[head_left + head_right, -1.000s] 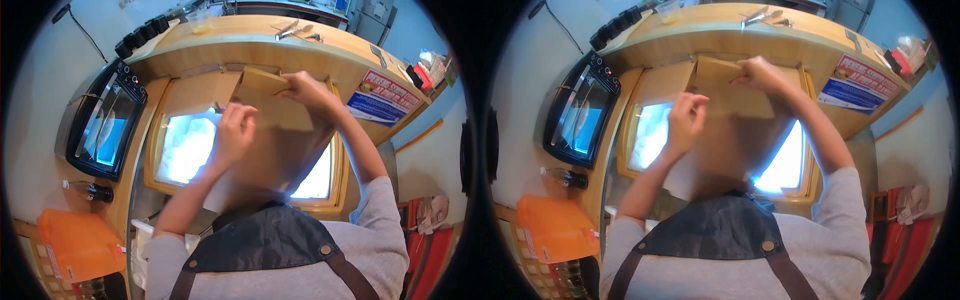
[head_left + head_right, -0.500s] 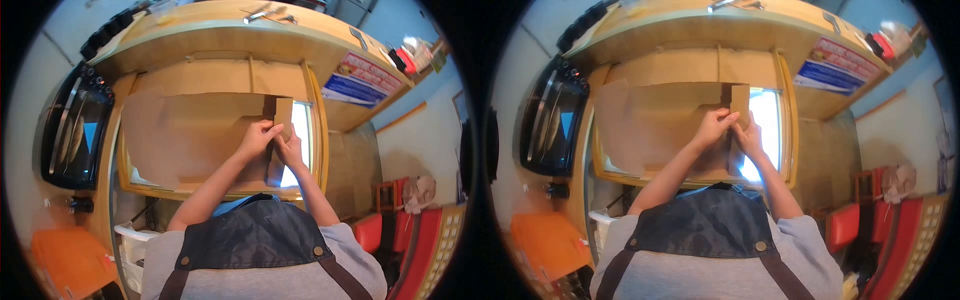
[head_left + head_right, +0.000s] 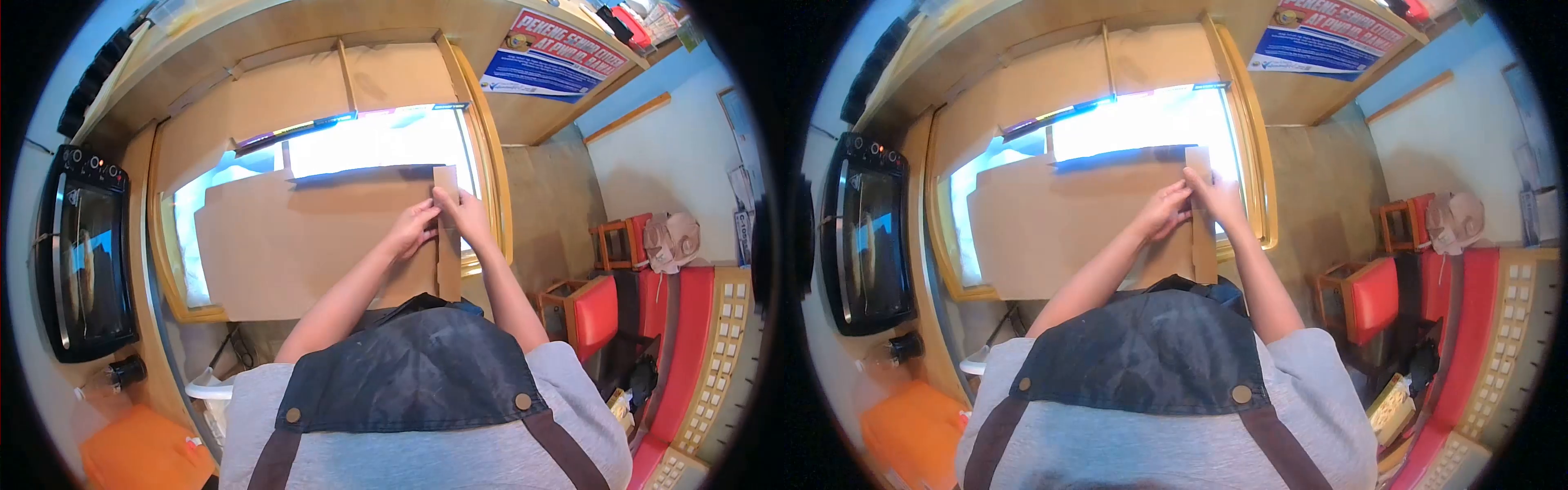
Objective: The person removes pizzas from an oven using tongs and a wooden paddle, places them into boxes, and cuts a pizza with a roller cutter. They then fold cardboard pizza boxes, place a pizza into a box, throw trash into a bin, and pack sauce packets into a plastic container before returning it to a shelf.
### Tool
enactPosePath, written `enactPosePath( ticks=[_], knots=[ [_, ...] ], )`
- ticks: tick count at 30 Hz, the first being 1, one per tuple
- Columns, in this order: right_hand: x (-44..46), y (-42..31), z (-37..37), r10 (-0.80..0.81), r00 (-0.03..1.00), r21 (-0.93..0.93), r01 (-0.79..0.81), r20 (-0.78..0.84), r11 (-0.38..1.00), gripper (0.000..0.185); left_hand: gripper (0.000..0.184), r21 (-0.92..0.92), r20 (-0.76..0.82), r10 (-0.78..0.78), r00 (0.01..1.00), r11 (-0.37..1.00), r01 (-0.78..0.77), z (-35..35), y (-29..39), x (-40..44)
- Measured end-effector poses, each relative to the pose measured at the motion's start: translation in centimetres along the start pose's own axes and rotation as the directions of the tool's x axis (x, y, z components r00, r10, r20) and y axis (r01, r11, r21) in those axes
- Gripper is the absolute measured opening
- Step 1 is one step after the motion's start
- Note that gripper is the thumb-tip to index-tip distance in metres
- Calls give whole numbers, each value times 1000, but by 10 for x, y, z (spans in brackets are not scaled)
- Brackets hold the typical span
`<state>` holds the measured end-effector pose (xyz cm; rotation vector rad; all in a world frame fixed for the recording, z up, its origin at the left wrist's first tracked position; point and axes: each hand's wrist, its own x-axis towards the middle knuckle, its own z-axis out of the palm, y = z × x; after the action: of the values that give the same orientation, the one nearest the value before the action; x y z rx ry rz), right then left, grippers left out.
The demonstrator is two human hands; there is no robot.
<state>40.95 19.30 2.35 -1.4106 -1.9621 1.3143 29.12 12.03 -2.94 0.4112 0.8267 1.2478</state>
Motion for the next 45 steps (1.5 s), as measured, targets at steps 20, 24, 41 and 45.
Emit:
enactPosePath(
  ticks=[20,24,41,45],
  knots=[
    [55,93,29,-48,999,-462,36,-13,886,36,41,966,-53,497,866,244,-81,-15,-31,34],
    [105,71,-29,-99,987,-480,29,-123,877,40,35,925,-30,468,883,347,-152,-22,-8,29],
    [68,105,-34,-183,950,-801,-99,-252,590,40,40,959,254,232,939,-184,-214,-69,-62,-109],
    [40,126,-31,-178,959,-808,-78,-221,584,33,38,950,224,150,963,-254,-182,-60,-60,-109]
  ],
)
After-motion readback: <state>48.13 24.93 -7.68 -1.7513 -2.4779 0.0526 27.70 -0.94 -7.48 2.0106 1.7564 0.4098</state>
